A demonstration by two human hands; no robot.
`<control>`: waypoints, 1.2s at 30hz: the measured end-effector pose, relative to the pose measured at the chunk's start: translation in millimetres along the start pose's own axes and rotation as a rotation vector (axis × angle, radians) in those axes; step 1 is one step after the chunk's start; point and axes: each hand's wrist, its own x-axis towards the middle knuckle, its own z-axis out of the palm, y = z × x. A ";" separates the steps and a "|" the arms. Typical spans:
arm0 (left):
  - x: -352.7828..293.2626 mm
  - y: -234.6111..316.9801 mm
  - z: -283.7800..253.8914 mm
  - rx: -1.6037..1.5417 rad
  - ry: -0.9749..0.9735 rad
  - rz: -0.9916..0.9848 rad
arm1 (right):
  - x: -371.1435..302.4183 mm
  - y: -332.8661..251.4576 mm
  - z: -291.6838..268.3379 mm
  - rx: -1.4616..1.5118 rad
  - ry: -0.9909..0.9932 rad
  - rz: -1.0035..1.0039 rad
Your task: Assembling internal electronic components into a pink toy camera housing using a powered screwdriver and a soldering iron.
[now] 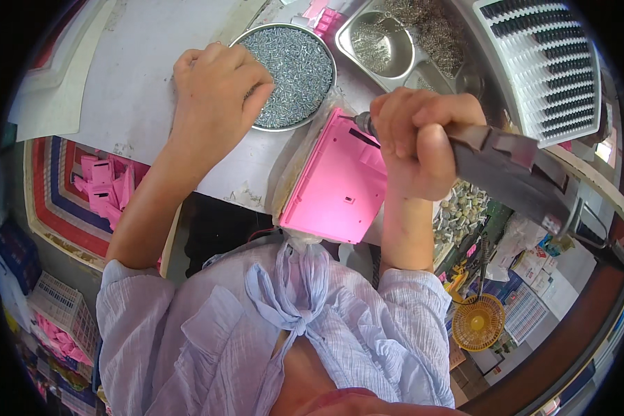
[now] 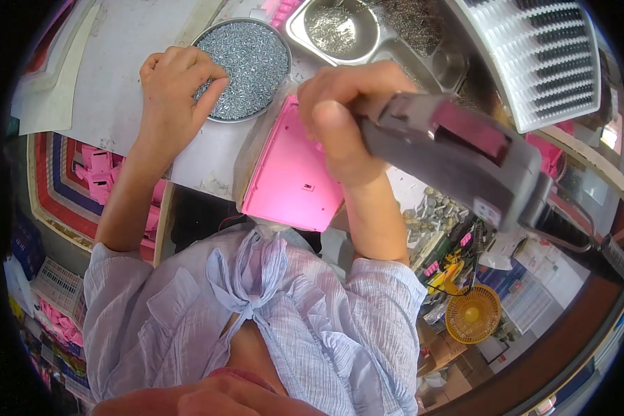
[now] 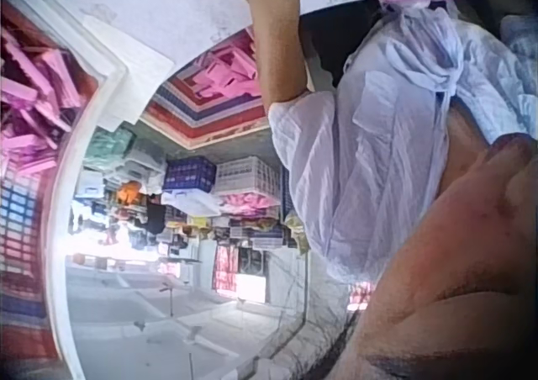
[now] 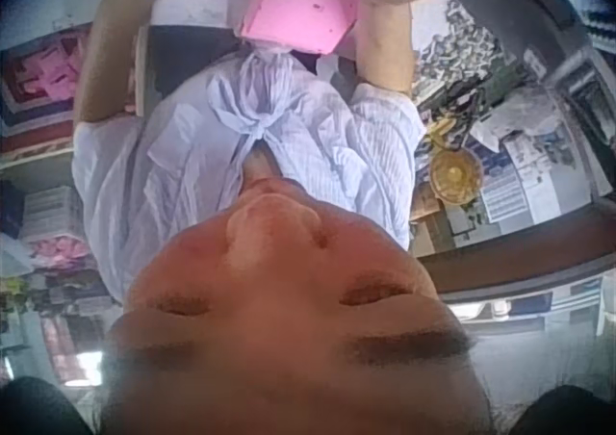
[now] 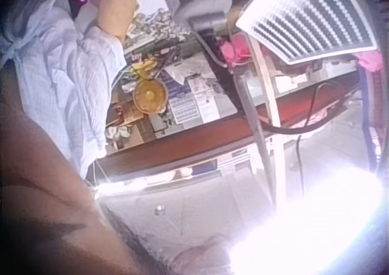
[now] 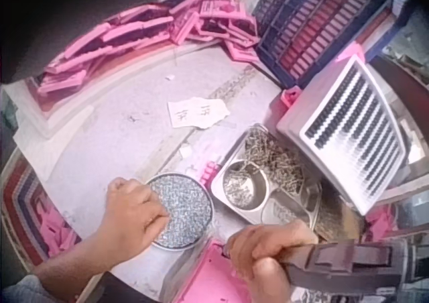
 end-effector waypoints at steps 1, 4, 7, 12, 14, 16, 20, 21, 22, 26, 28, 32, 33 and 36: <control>-0.5 -0.9 1.7 0.008 0.009 -0.004 | -1.1 1.7 3.6 -0.072 0.016 0.023; 4.7 2.0 7.4 0.070 0.057 0.005 | -3.3 5.4 11.1 -0.180 0.056 0.024; 4.5 -3.6 8.7 0.053 0.019 0.059 | -4.1 6.3 9.2 -0.222 0.090 0.054; 3.4 3.0 3.2 -0.054 -0.007 0.050 | -9.6 -25.8 11.1 0.014 0.032 0.082; 0.2 11.7 -1.2 -0.104 -0.030 0.045 | -17.6 -35.4 18.5 -0.039 0.082 0.158; -5.8 20.2 -3.9 -0.142 -0.054 0.054 | -22.2 -38.0 25.6 -0.073 0.152 0.213; -17.0 28.5 -5.1 -0.210 -0.041 0.101 | -25.5 -36.9 23.0 -0.097 0.113 0.228; -18.0 29.5 -4.1 -0.214 -0.027 0.105 | -24.0 -33.9 21.0 -0.089 0.083 0.215; -19.0 30.1 -3.0 -0.218 -0.014 0.109 | -25.8 -30.4 20.4 -0.119 0.070 0.212; -22.5 31.1 0.3 -0.239 -0.040 0.100 | -25.5 -17.7 29.8 -0.201 0.113 0.180; -24.9 30.1 -0.1 -0.249 -0.046 0.119 | -30.9 -16.8 27.6 -0.147 0.133 0.224; -25.5 39.1 4.3 -0.283 0.038 0.172 | -22.0 -16.0 18.5 -0.222 -0.007 0.116; -27.6 41.4 5.0 -0.288 0.048 0.183 | -19.4 -19.9 19.4 -0.219 -0.038 0.066; -25.7 49.4 6.6 -0.363 0.041 0.206 | -11.8 -51.7 25.6 -0.077 -0.126 0.005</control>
